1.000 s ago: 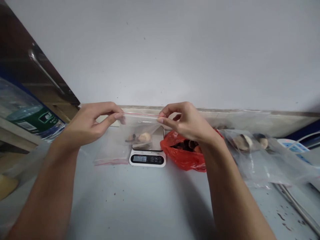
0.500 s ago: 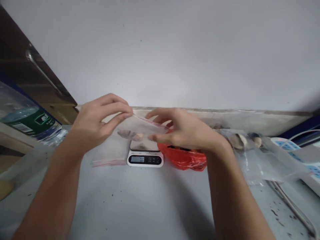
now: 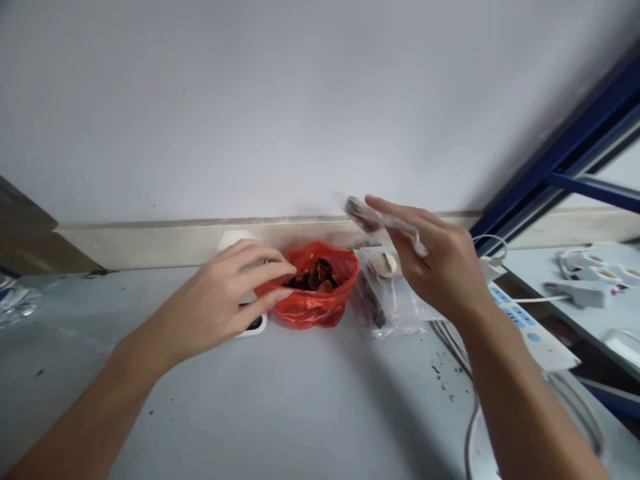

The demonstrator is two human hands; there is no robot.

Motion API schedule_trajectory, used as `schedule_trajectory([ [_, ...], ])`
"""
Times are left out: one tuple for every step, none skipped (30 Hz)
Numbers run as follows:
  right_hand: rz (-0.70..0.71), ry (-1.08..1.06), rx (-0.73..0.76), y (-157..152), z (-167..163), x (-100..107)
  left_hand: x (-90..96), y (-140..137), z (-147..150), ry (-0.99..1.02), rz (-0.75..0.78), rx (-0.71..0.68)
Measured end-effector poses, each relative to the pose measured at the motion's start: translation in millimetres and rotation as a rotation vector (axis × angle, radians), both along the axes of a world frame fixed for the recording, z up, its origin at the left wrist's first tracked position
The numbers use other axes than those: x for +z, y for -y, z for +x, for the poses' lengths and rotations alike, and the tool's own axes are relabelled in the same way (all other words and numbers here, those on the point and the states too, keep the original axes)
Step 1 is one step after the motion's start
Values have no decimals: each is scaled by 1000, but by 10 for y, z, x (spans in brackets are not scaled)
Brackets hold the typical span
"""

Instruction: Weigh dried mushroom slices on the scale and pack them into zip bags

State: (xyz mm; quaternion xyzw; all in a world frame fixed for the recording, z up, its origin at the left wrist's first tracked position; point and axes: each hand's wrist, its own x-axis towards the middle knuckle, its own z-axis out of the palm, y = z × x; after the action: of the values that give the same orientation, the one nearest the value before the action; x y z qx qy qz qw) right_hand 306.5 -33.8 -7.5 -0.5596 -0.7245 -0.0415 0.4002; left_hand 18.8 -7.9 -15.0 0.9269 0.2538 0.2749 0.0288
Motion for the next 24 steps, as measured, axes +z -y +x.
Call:
schedule_trajectory([
  [42,108,-12,41,140,-91,-54,-19,42,-58,-53,-3],
  [25,227,4,75,265,-197,-102,-35,79,-108,-101,-2],
  [-12,313,16,101,373,-309,-142,-49,111,-149,-143,2],
  [-49,358,30,120,464,-415,-174,-59,137,-179,-179,8],
  [-137,403,79,135,536,-504,-198,-67,155,-204,-209,15],
  [-195,407,84,146,588,-566,-215,-73,167,-222,-234,16],
  [-256,395,94,155,622,-596,-228,-76,173,-239,-253,11],
  [-308,373,104,162,637,-593,-238,-78,174,-253,-266,-1],
  [-335,339,106,167,632,-560,-246,-76,171,-270,-275,-20],
  [-341,305,108,170,606,-505,-253,-70,164,-288,-283,-44],
  [-320,273,107,171,558,-439,-258,-60,157,-302,-291,-71],
  [-274,248,104,169,490,-372,-262,-45,149,-312,-302,-97],
  [-214,236,109,163,401,-313,-263,-26,143,-316,-319,-121],
  [-162,241,129,152,297,-269,-261,-3,139,-315,-343,-142],
  [-140,270,192,136,183,-245,-257,19,140,-312,-377,-163],
  [-165,321,287,113,68,-239,-253,39,147,-309,-420,-182],
  [-218,378,381,82,-42,-250,-250,54,159,-306,-473,-192],
  [-273,432,453,43,-139,-272,-249,61,177,-298,-525,-185],
  [-320,483,499,-1,-218,-298,-255,58,200,-281,-566,-150],
  [-345,530,517,-49,-275,-321,-266,46,227,-257,-590,-88],
  [-349,563,515,-97,-311,-335,-283,27,253,-239,-588,-8],
  [-331,582,499,-141,-327,-336,-304,1,278,-236,-561,79],
  [-301,585,474,-177,-326,-324,-327,-26,298,-255,-514,157],
  [-271,573,452,-201,-313,-300,-350,-54,311,-282,-453,228],
])
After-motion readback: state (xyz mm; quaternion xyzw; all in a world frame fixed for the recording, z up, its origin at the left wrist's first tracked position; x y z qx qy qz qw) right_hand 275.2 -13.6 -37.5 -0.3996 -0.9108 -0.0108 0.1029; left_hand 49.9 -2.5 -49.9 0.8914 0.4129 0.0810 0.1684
